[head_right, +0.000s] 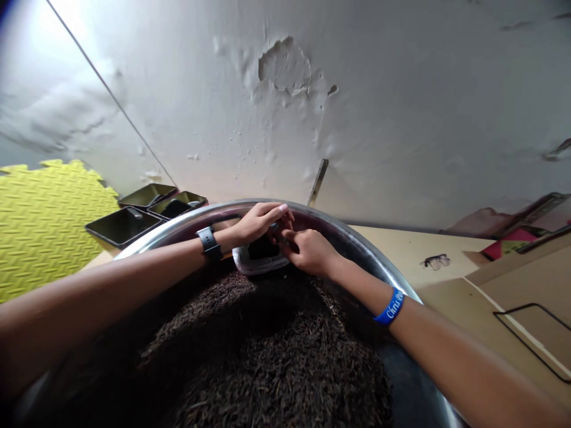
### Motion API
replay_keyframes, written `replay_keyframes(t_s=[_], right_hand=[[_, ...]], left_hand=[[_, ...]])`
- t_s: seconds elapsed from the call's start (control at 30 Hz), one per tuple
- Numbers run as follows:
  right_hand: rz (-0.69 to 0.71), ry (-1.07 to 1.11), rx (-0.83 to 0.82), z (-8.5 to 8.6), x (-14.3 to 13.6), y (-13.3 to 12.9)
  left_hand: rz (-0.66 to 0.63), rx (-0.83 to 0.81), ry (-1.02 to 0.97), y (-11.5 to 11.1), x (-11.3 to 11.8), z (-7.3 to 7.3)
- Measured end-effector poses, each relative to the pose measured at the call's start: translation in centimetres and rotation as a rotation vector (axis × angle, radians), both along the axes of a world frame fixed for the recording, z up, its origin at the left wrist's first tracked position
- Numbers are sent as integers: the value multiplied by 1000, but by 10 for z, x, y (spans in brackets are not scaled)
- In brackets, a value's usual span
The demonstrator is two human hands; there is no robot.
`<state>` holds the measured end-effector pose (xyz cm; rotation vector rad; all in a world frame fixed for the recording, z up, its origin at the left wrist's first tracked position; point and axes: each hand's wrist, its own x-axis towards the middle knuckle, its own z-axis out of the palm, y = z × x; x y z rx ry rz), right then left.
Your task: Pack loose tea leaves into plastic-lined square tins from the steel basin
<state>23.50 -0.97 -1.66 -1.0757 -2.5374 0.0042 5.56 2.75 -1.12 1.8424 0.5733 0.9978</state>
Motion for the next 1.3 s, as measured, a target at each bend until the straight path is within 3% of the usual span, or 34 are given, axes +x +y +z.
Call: replay_keyframes(t_s=[0.3, 0.5, 0.83, 1.07, 1.2, 1.3], right_hand=[[25, 41, -11, -1, 0, 0], [54, 175, 64, -5, 1, 1], [137, 132, 53, -1, 2, 0], [150, 189, 222, -1, 3, -2], [95, 271, 344, 4, 5, -5], [-13, 336, 338, 5, 8, -1]], left_hand=[[0, 2, 12, 0, 0, 1], [-5, 5, -9, 1, -1, 0], [-36, 9, 10, 0, -1, -1], [-51, 57, -1, -2, -3, 1], [-28, 74, 38, -4, -4, 3], [16, 151, 72, -4, -3, 5]])
